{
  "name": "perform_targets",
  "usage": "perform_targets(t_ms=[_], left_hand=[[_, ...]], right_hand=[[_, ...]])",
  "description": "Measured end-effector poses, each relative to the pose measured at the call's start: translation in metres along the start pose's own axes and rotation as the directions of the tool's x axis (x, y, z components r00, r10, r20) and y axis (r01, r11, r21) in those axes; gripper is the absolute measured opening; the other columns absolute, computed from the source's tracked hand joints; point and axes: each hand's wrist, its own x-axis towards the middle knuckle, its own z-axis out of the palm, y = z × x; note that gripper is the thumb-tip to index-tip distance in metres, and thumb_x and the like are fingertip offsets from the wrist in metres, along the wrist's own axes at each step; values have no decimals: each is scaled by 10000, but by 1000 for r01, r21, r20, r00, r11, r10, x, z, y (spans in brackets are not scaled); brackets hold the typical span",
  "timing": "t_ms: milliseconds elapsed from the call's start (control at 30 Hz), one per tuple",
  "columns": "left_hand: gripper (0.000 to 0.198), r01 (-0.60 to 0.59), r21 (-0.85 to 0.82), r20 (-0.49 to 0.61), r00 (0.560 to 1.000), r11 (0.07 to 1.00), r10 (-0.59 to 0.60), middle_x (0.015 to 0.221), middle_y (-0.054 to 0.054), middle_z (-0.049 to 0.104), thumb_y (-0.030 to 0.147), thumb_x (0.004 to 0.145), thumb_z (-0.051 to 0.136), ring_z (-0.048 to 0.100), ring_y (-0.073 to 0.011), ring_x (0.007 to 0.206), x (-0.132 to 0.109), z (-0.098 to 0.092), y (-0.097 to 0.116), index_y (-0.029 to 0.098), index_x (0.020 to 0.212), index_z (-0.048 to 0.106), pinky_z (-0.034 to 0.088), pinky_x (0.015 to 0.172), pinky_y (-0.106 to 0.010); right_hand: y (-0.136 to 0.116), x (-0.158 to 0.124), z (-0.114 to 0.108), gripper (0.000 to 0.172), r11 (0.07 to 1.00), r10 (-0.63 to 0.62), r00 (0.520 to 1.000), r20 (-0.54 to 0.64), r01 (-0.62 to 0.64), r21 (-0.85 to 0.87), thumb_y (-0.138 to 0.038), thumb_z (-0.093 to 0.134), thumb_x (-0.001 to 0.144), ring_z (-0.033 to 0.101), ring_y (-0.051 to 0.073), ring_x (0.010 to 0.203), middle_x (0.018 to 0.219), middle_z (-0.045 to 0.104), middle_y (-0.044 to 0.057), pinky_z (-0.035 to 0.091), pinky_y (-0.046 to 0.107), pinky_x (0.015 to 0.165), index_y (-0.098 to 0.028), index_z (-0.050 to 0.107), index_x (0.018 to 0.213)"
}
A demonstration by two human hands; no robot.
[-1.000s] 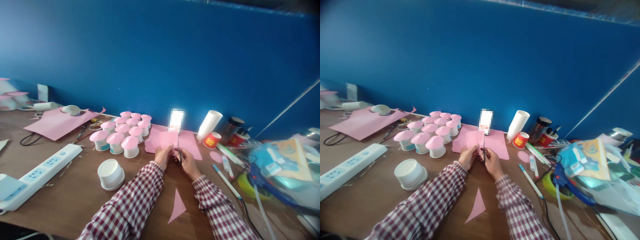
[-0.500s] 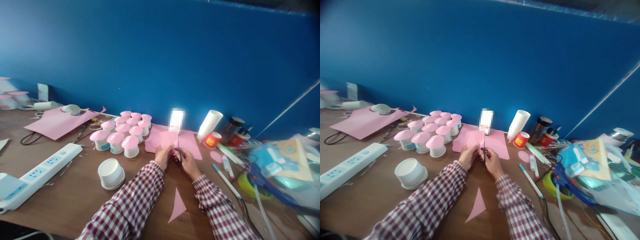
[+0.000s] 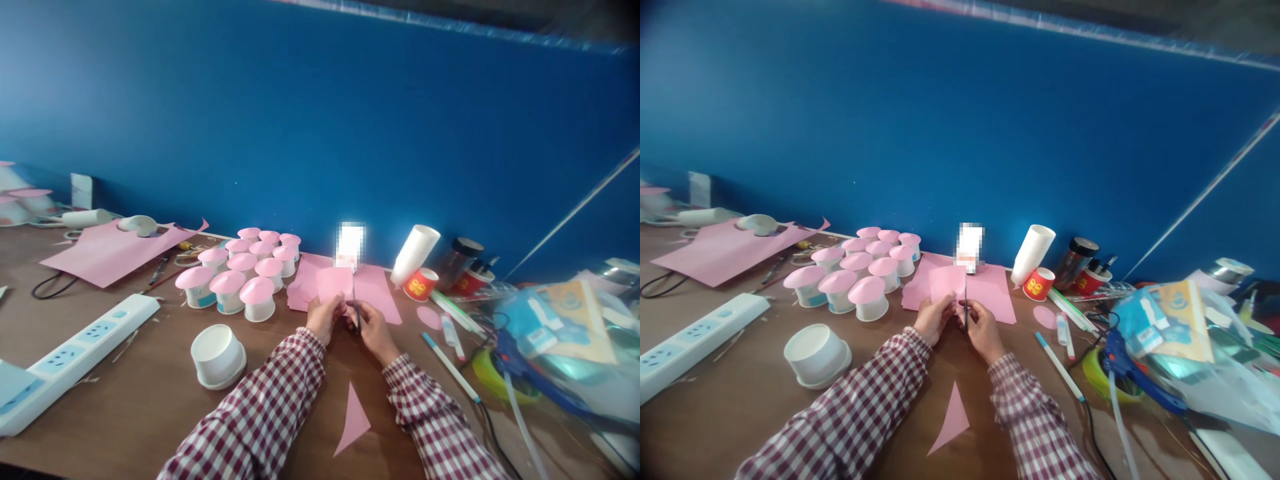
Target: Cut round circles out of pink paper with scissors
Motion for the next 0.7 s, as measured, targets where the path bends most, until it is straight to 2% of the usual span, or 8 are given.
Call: perform_targets(t_ms=[700], left_hand=[[168, 24, -17, 5, 1000, 1000, -24, 616, -29, 618, 137, 638, 754, 593, -78, 531, 0, 0, 2, 75, 721, 622, 507, 497, -147]], right_hand=[[1, -1, 0, 316, 1000, -12, 1000, -10, 12, -1, -414, 577, 820, 549, 146, 545, 601, 577, 2, 455, 249, 516, -145, 611, 983]])
